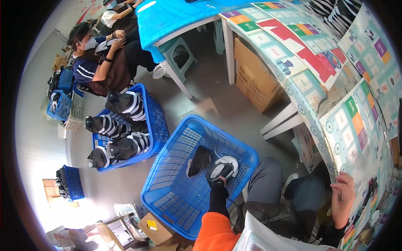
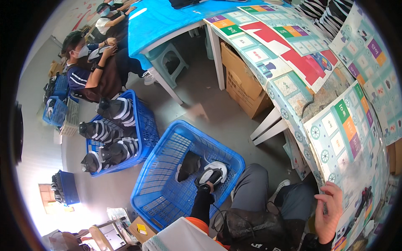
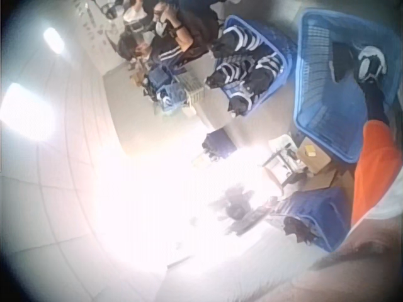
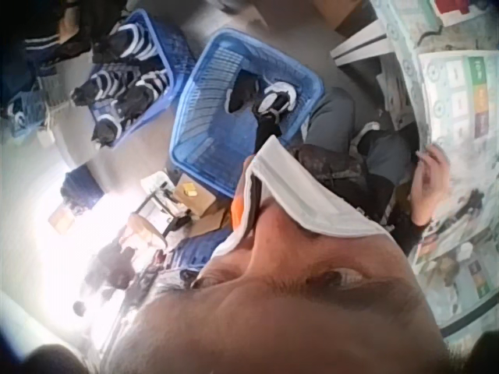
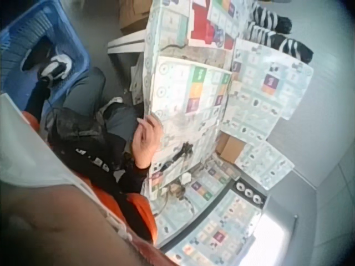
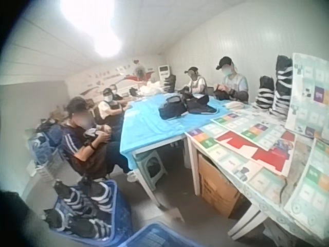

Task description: The person works on footwear components at a workbench, handles finished shoes, moves storage baskets, and then walks to a water dispenser to fill a cup.

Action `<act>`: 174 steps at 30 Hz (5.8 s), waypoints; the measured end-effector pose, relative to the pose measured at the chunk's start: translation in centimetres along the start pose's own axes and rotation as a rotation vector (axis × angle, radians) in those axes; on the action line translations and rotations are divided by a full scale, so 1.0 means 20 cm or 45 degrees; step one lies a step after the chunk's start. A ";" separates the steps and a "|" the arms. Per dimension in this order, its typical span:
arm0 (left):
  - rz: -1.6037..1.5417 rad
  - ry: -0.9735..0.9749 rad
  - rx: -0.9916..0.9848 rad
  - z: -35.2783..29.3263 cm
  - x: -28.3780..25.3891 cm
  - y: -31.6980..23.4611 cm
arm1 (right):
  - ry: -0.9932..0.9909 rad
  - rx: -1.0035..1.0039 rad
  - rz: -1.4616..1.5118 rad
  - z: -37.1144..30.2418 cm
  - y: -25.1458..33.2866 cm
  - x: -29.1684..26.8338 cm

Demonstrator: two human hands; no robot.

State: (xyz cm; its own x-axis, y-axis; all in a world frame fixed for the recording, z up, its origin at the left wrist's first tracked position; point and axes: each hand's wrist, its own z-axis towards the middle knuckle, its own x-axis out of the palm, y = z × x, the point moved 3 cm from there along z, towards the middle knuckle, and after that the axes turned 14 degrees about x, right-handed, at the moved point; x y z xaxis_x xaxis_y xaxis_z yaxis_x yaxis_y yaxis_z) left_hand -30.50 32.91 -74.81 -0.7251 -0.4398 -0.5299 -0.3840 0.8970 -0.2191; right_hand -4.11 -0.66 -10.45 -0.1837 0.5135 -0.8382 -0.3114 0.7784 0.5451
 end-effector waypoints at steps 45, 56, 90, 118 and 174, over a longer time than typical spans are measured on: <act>-0.673 -1.874 1.132 -2.13 -1.36 -1.58 | -0.043 -0.399 0.738 -0.29 -0.15 0.17; -0.850 -1.801 1.236 -2.08 -1.30 -1.62 | 0.179 -0.207 1.062 -0.35 -0.33 0.24; -0.856 -1.896 1.177 -2.58 -2.10 -1.80 | -0.381 -0.211 0.240 -0.18 -0.46 -0.47; 0.575 -1.385 1.511 -2.21 -2.78 -3.08 | -0.185 0.750 1.201 -0.20 -0.90 -0.63; 0.519 -1.376 1.453 -2.25 -2.71 -3.03 | -0.784 0.545 0.709 -0.06 -0.67 -0.53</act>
State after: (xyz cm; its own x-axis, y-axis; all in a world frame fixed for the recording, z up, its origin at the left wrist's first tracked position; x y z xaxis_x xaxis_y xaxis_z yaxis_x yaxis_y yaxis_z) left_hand 6.36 0.42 4.03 0.2403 -0.3841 -0.8915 0.6806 0.7215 -0.1275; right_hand 0.97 -17.01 -8.85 0.3614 0.8582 -0.3647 0.0658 0.3666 0.9280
